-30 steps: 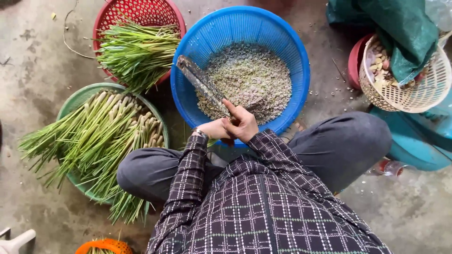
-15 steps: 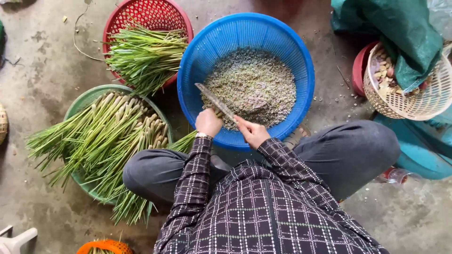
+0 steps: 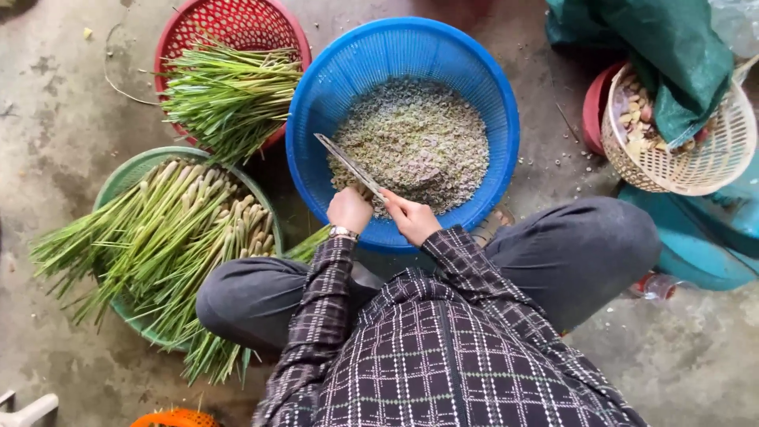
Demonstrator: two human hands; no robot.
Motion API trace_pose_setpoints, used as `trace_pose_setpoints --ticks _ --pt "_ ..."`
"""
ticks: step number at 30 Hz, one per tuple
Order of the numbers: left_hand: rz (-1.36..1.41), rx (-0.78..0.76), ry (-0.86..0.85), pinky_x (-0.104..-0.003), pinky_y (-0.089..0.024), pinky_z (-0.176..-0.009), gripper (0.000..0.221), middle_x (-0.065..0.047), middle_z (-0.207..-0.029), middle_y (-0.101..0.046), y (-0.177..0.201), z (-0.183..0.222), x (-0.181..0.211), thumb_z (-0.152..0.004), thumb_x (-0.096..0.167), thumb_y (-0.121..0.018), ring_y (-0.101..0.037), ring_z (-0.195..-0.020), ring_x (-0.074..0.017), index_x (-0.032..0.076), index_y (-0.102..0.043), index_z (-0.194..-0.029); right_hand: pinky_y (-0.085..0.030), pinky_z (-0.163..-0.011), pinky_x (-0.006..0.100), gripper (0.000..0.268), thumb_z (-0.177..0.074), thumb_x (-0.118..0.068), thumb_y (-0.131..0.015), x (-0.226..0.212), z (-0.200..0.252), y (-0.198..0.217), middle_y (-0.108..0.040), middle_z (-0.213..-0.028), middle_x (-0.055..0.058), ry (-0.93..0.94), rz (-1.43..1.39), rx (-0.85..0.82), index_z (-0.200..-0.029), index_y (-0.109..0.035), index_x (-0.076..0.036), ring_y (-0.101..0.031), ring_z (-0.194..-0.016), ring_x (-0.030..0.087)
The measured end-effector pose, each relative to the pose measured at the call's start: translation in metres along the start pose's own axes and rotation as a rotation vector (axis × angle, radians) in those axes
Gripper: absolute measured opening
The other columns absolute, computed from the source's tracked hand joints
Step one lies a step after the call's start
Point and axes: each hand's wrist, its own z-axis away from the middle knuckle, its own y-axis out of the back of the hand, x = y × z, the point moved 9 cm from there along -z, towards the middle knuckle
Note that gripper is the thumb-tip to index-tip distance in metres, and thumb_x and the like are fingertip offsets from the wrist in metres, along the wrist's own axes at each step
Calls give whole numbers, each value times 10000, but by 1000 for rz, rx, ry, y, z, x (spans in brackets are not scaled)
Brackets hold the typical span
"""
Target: A person sitting on the floor uses a knife to rapidly slice lemongrass stalks into a blue plastic basket.
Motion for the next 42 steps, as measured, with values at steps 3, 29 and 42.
trace_pose_setpoints --ticks 3,29,42 --pt "-147 -43 -102 -587 -593 -864 252 -214 -928 -773 -23 15 12 -827 122 -640 -742 -986 -451 32 -777 -1018 -557 -990 473 405 -1013 -484 -533 30 -19 4 -769 -1110 133 -125 13 -42 -1320 -688 -270 -711 -1069 344" --pt "-93 -47 -36 -567 -604 -850 251 -181 -892 -777 -32 15 9 -818 181 -620 -745 -960 -439 70 -794 -962 -611 -569 401 550 -962 -733 -490 84 -33 -34 -740 -709 102 -346 -125 -72 -1305 -685 -350 -709 -620 250" --pt "262 18 91 -567 -571 -908 231 -192 -918 -761 -4 -33 -42 -901 285 -625 -705 -1036 -464 103 -765 -927 -570 -802 510 360 -990 -544 -567 63 -8 -12 -737 -793 141 17 225 58 -1099 -629 -208 -724 -914 381"
